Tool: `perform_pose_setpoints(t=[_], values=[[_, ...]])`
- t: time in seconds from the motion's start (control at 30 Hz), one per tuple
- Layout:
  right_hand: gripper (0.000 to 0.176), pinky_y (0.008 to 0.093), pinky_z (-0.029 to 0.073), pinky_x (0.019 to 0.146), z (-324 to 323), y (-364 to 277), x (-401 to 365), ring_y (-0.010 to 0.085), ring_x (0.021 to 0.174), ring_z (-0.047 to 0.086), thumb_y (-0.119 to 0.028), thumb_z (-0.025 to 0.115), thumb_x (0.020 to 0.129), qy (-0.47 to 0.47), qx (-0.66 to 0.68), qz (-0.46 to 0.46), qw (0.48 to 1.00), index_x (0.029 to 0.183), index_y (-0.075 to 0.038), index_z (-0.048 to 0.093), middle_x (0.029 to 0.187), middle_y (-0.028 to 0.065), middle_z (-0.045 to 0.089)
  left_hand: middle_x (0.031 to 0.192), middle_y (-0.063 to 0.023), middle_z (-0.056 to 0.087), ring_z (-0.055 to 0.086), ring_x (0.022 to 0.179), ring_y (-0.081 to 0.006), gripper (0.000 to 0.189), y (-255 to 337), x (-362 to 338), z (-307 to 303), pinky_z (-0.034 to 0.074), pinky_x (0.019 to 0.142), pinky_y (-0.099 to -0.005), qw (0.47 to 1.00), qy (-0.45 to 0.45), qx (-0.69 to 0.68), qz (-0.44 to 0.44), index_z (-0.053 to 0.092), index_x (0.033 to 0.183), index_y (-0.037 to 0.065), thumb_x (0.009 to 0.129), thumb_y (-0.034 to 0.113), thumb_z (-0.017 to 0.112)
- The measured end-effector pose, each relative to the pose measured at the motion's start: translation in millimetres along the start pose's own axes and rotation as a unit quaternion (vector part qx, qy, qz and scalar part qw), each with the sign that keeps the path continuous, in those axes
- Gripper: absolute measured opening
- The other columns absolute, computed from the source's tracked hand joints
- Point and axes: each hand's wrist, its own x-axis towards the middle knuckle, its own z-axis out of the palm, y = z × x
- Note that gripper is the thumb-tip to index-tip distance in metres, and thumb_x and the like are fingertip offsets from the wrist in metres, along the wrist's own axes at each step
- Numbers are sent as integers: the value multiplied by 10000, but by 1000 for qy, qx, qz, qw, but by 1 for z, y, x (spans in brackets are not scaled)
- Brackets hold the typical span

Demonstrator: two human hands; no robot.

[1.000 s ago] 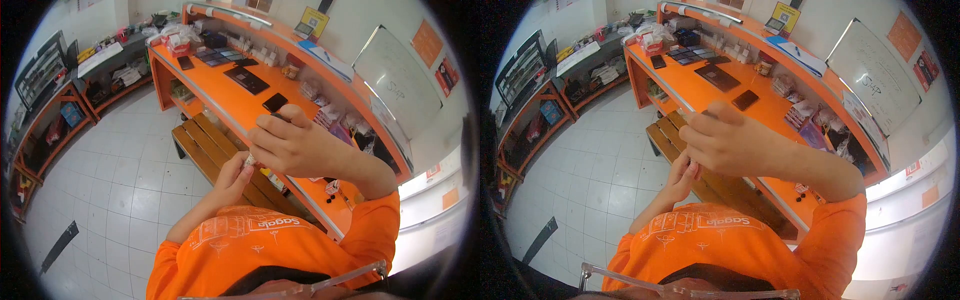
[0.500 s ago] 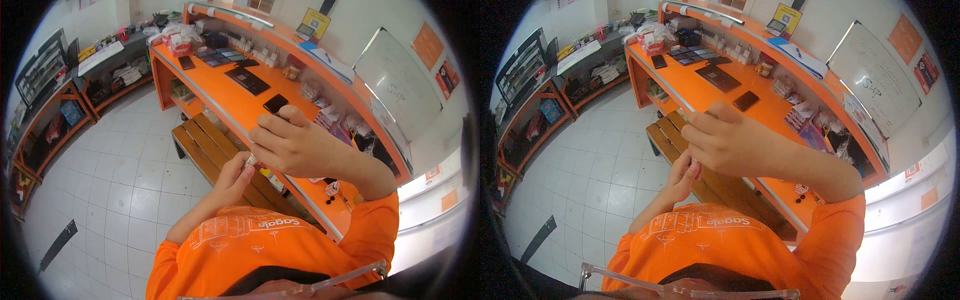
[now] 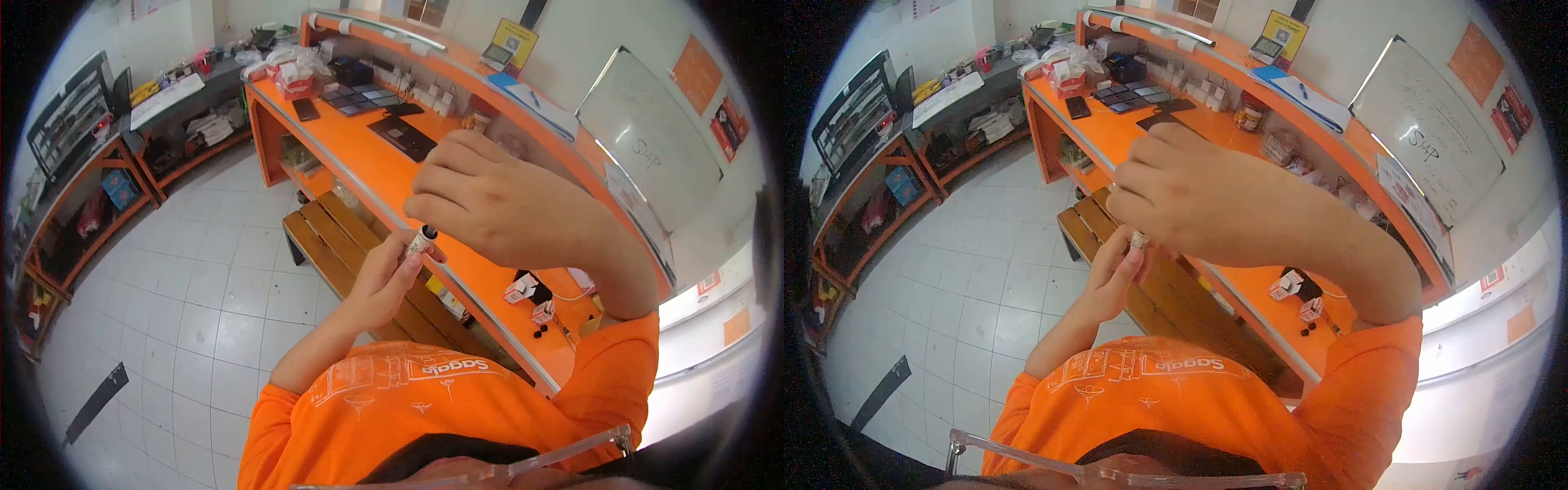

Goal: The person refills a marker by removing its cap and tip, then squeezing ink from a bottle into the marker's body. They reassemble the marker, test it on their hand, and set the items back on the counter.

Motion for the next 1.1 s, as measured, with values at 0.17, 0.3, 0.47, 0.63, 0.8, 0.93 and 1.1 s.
perform_pose_setpoints(t=[0.17,0.3,0.47,0.63,0.8,0.93,1.1], values=[[210,330,396,829,-14,7,-1,241,929,480,-80,522,724,-17,45,6,999,932,-51,518,923,89,511,915,-64,578,353,570,-45,224,5,5,2,332,521,-182,1000,3,-26,-8,451,1032,22,913,189,359],[273,320,420,786,-22,14,1,243,922,496,-48,592,696,-26,123,23,992,956,-50,508,952,95,517,911,-82,581,357,552,-45,245,6,7,2,332,510,-177,1000,2,-26,2,450,1035,21,916,215,361],[305,331,444,653,-13,30,10,224,749,564,-137,648,715,60,268,-5,961,951,-48,476,876,105,562,897,-111,583,364,526,-50,271,4,4,5,327,494,-174,998,20,-56,10,451,1027,16,914,247,363],[405,257,434,632,-2,26,12,144,756,533,-177,739,668,110,379,97,914,962,-45,495,838,47,534,893,-117,585,362,510,-51,276,8,1,4,317,479,-175,999,24,-40,17,451,1018,21,913,260,362],[371,192,377,579,9,16,12,69,679,470,-189,760,651,186,390,157,888,892,-44,518,766,6,510,896,-119,585,364,511,-48,267,12,-1,5,310,480,-174,999,33,-34,9,453,1007,28,913,261,362],[356,183,374,569,12,10,12,62,653,465,-204,766,647,226,398,158,875,865,-46,532,740,0,512,881,-139,597,362,505,-50,338,19,-3,8,298,488,-188,998,50,-26,-10,454,974,62,902,378,361],[436,224,373,495,17,6,14,90,542,460,-405,746,636,311,315,148,884,788,-60,526,631,12,509,902,-124,580,356,537,-42,274,16,-5,6,306,496,-169,998,37,-53,14,449,1004,27,915,275,370]])
